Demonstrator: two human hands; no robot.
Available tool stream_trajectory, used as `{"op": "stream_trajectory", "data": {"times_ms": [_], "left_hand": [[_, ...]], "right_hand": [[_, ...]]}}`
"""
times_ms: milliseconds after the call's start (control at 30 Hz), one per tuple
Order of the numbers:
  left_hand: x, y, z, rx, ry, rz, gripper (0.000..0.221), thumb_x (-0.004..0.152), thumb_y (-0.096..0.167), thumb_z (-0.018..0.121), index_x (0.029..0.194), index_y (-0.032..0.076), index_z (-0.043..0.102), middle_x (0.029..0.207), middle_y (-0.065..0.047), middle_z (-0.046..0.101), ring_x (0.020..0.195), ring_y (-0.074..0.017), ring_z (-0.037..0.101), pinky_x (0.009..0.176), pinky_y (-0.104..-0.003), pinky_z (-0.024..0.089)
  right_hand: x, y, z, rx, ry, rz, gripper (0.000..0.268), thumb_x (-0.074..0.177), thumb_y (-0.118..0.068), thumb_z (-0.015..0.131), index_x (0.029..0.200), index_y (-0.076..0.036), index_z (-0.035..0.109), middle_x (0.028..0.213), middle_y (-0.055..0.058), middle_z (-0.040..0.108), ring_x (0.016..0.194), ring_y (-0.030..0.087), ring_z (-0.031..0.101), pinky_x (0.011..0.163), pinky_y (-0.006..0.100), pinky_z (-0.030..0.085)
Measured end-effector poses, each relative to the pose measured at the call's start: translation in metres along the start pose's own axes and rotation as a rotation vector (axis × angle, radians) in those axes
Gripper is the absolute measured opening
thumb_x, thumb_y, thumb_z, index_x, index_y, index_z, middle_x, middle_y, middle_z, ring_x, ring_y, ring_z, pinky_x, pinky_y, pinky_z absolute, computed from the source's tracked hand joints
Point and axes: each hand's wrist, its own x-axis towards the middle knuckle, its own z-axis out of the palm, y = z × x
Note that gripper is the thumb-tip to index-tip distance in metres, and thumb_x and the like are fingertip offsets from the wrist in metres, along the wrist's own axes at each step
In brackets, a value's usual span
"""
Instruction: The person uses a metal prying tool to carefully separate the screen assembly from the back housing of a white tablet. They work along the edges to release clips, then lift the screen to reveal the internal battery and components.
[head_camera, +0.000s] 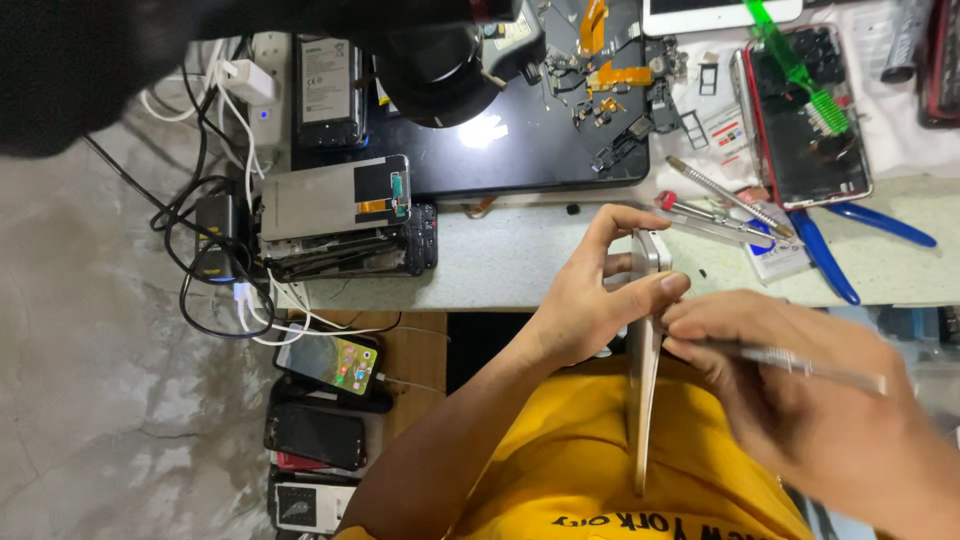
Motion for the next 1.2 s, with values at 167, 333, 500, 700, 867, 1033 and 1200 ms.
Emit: {"op": "stream_trajectory", "data": {"times_ms": [167, 333, 500, 700, 867, 1033, 1200], "left_hand": [[0.0, 0.006, -0.001, 0.015, 0.004, -0.017, 0.059, 0.092, 0.025, 0.076, 0.141, 0.007, 0.047, 0.141, -0.015, 0.05, 0.119, -0.0231, 0.061, 0.096, -0.037, 0.056], [-0.003, 0.005, -0.002, -0.063, 0.009, -0.019, 0.061, 0.092, 0.028, 0.077, 0.14, 0.006, 0.048, 0.139, -0.017, 0.05, 0.118, -0.0243, 0.061, 0.095, -0.039, 0.056], [-0.004, 0.003, -0.002, -0.042, 0.015, -0.005, 0.061, 0.091, 0.029, 0.078, 0.14, 0.007, 0.048, 0.141, -0.016, 0.05, 0.119, -0.0236, 0.06, 0.095, -0.038, 0.055], [-0.006, 0.005, -0.002, -0.03, 0.007, -0.026, 0.063, 0.089, 0.032, 0.078, 0.139, 0.008, 0.049, 0.14, -0.016, 0.05, 0.117, -0.0237, 0.059, 0.094, -0.039, 0.056], [-0.008, 0.004, -0.002, -0.008, 0.011, -0.018, 0.064, 0.088, 0.032, 0.078, 0.14, 0.008, 0.049, 0.139, -0.016, 0.051, 0.116, -0.0233, 0.06, 0.094, -0.038, 0.055], [-0.006, 0.002, 0.0, -0.068, 0.02, -0.021, 0.061, 0.09, 0.027, 0.078, 0.139, 0.007, 0.048, 0.136, -0.016, 0.052, 0.114, -0.0225, 0.059, 0.093, -0.038, 0.055], [-0.006, 0.006, 0.004, 0.026, 0.038, -0.014, 0.061, 0.09, 0.028, 0.078, 0.139, 0.007, 0.049, 0.13, -0.016, 0.057, 0.114, -0.0227, 0.061, 0.094, -0.035, 0.055]], "right_hand": [[0.004, 0.034, 0.0, 0.446, -0.048, 0.192, 0.015, 0.087, 0.004, 0.069, 0.102, 0.002, 0.072, 0.095, 0.011, 0.08, 0.088, 0.019, 0.078, 0.084, 0.031, 0.063], [-0.031, 0.046, 0.04, 0.763, 0.167, 0.257, 0.014, 0.094, 0.008, 0.065, 0.107, 0.003, 0.065, 0.106, 0.022, 0.074, 0.096, 0.029, 0.077, 0.09, 0.041, 0.065], [-0.059, 0.051, 0.068, 1.008, 0.29, 0.134, 0.015, 0.1, 0.009, 0.062, 0.114, 0.004, 0.063, 0.114, 0.028, 0.071, 0.098, 0.032, 0.074, 0.093, 0.044, 0.064], [-0.06, 0.062, 0.069, 1.019, 0.232, 0.105, 0.018, 0.1, 0.008, 0.063, 0.117, 0.003, 0.063, 0.113, 0.029, 0.071, 0.093, 0.03, 0.074, 0.09, 0.042, 0.063], [-0.06, 0.064, 0.067, 0.892, 0.214, 0.101, 0.018, 0.099, 0.006, 0.063, 0.116, 0.002, 0.063, 0.114, 0.028, 0.073, 0.089, 0.028, 0.076, 0.086, 0.04, 0.065], [-0.041, 0.047, 0.055, 0.921, 0.18, 0.15, 0.016, 0.096, 0.005, 0.066, 0.112, 0.003, 0.065, 0.112, 0.025, 0.074, 0.094, 0.028, 0.076, 0.086, 0.039, 0.065], [-0.034, 0.014, 0.02, 0.165, 0.066, 0.012, 0.017, 0.087, 0.0, 0.072, 0.104, 0.0, 0.069, 0.105, 0.012, 0.076, 0.097, 0.017, 0.076, 0.085, 0.028, 0.06]]}}
